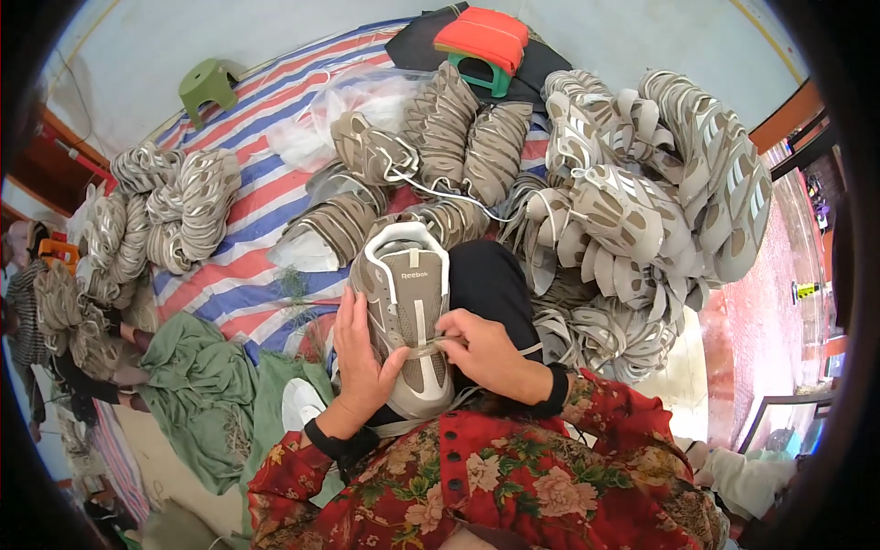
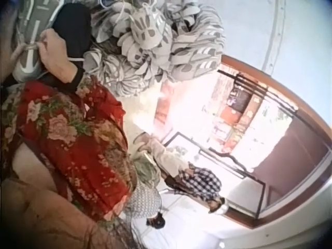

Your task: Lacing and organizing shoe uppers during manufacturing.

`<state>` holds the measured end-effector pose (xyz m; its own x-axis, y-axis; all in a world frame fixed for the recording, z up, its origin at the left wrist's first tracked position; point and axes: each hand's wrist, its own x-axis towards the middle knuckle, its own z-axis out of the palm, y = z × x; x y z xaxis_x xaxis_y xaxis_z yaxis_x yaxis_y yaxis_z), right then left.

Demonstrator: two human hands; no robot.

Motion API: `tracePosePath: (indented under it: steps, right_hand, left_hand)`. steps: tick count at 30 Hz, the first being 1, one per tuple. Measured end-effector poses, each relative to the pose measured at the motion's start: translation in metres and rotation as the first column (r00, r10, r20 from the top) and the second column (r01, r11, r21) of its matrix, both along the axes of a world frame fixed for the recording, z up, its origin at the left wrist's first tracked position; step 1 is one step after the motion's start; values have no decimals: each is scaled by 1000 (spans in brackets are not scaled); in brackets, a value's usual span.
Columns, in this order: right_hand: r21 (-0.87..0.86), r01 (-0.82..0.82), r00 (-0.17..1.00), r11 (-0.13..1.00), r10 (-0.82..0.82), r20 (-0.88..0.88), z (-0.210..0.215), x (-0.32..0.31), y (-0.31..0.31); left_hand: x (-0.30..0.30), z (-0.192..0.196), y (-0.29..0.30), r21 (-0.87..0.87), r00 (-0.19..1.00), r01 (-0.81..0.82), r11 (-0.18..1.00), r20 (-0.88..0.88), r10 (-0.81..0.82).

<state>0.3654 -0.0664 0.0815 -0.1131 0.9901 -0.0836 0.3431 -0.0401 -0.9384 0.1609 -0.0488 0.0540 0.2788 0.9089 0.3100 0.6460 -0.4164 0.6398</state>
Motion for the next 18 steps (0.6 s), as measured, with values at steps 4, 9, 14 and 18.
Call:
tracePosePath:
  steps: [4, 9, 14, 18]
  right_hand:
    - [61, -73, 991, 995, 65, 115, -2, 7, -4]
    - [-317, -1, 956, 949, -92, -280, -4, -14, -7]
    - [-275, 19, 964, 961, -91, -248, 0, -4, -8]
    - [-232, -14, 949, 973, -60, -310, -10, -2, -13]
  left_hand:
    - [3, 8, -6, 136, 999, -26, 990, -15, 28]
    - [0, 3, -10, 326, 991, 118, 938, -92, -93]
    - [-1, 21, -5, 299, 975, 206, 932, -141, -171]
    - [8, 37, -7, 227, 972, 182, 957, -186, -141]
